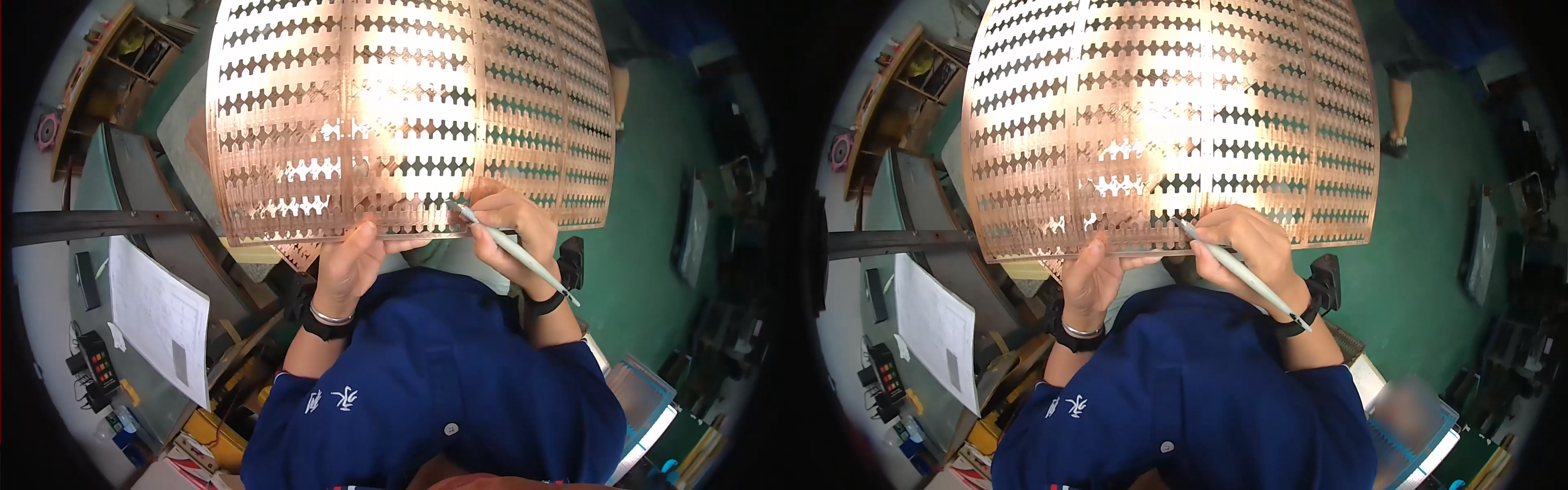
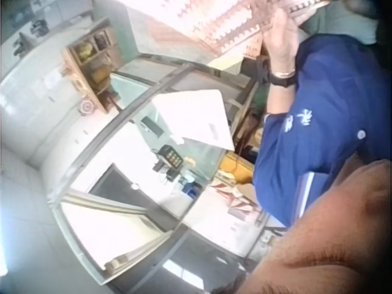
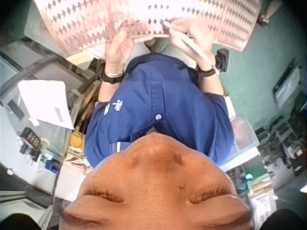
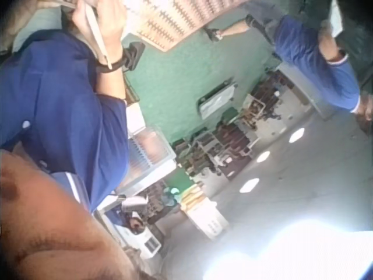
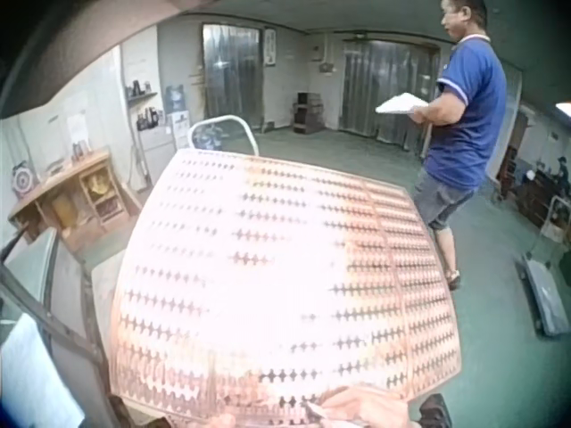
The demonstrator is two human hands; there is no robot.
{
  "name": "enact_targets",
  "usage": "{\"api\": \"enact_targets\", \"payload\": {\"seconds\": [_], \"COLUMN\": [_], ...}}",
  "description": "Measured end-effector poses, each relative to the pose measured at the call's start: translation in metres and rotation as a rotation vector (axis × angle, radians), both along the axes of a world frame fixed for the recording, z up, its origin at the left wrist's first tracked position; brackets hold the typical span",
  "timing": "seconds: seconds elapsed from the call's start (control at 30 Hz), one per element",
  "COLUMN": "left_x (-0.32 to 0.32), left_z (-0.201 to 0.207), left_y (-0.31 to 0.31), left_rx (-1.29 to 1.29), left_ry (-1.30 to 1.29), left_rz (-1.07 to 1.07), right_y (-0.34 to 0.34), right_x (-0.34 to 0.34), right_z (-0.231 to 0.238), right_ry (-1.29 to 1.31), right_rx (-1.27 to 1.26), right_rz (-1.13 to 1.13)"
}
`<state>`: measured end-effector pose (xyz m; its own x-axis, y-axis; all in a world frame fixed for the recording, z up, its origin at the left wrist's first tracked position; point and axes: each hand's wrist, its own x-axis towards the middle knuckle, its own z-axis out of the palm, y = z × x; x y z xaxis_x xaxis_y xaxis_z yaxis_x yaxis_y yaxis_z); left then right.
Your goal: Inspecting and cleaning copper-colored metal sheets using a small tool.
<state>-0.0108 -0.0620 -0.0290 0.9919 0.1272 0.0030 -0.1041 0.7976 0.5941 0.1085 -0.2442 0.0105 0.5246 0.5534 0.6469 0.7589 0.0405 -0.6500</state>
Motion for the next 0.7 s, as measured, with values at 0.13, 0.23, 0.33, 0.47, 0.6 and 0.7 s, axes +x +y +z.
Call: {"api": "enact_targets", "payload": {"seconds": [0.13, 0.23, 0.33, 0.47, 0.6, 0.7], "left_x": [0.000, 0.000, 0.000, 0.000, 0.000, 0.000], "left_z": [0.003, 0.004, 0.004, 0.006, 0.006, 0.007], "left_y": [0.000, -0.001, -0.001, -0.003, -0.005, -0.005], "left_rx": [-0.008, -0.002, -0.006, 0.002, -0.027, -0.029], "left_ry": [-0.013, -0.028, -0.019, 0.022, 0.017, 0.027], "left_rz": [-0.006, -0.011, -0.008, 0.037, 0.038, 0.041], "right_y": [0.001, 0.001, 0.001, 0.001, 0.001, 0.000], "right_x": [-0.004, -0.003, -0.003, -0.002, -0.003, -0.003], "right_z": [0.006, 0.009, 0.007, 0.008, 0.011, 0.010], "right_ry": [0.026, -0.011, 0.002, -0.054, -0.070, -0.087], "right_rx": [-0.038, -0.046, -0.033, -0.020, -0.043, -0.039], "right_rz": [-0.020, -0.017, -0.003, 0.007, -0.011, -0.003]}}
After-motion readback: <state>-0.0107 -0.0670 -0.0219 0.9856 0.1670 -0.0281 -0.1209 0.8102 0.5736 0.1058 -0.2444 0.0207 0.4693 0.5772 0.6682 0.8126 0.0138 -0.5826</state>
